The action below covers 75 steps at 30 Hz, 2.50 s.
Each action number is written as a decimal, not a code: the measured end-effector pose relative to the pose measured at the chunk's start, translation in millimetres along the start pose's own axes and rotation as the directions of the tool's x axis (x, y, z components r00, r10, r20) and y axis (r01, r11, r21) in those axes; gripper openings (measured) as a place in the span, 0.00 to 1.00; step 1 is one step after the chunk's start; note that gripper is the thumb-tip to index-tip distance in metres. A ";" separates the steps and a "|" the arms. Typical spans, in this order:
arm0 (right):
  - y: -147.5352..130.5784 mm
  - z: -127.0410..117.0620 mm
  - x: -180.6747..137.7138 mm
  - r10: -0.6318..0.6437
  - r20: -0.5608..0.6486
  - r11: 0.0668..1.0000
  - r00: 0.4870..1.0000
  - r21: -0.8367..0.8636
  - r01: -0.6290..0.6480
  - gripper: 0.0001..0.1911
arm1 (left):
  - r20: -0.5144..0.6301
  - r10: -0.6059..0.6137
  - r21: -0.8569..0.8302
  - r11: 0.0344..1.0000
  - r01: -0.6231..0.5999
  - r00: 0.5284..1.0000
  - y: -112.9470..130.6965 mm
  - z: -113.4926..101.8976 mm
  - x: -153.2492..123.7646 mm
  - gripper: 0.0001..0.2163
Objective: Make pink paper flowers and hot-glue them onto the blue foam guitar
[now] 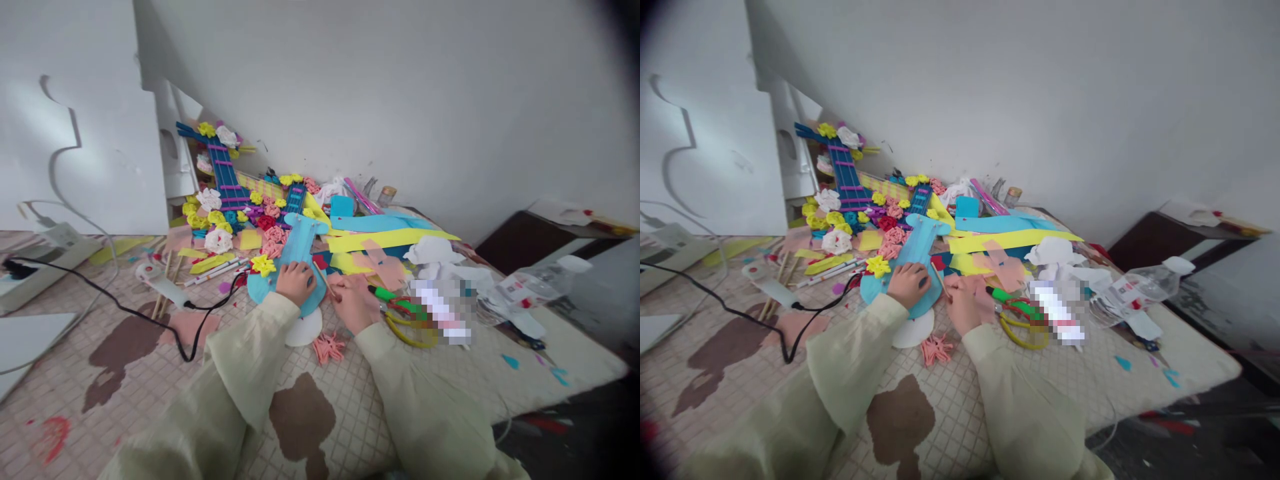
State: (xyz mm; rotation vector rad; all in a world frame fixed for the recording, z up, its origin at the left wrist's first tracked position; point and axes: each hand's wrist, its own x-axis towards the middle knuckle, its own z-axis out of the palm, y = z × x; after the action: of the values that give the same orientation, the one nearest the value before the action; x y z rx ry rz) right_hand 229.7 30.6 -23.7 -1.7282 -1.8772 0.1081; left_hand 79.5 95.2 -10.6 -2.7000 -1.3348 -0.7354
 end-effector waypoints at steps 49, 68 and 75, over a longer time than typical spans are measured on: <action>-40.7 -58.1 -62.3 -0.158 0.345 0.925 0.925 0.379 0.017 0.13 | 0.232 0.098 -0.337 0.942 -0.014 0.968 30.2 -85.7 -60.5 0.10; -95.1 -43.8 -41.9 -0.113 0.506 0.517 0.855 0.765 -0.384 0.15 | -0.151 -0.175 -0.421 0.902 0.097 0.973 33.0 -92.0 -121.2 0.26; -131.2 -21.0 -6.8 -0.216 0.422 0.722 0.880 0.676 -0.147 0.22 | -0.241 -0.348 -0.407 0.884 0.231 0.906 3.1 -114.5 -166.4 0.22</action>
State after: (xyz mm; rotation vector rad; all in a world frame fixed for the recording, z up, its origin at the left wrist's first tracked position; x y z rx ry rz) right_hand 122.8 -3.1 48.0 -1.1737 -1.8255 1.1788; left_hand -49.4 -57.3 19.8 -2.4948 -1.6813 -1.5135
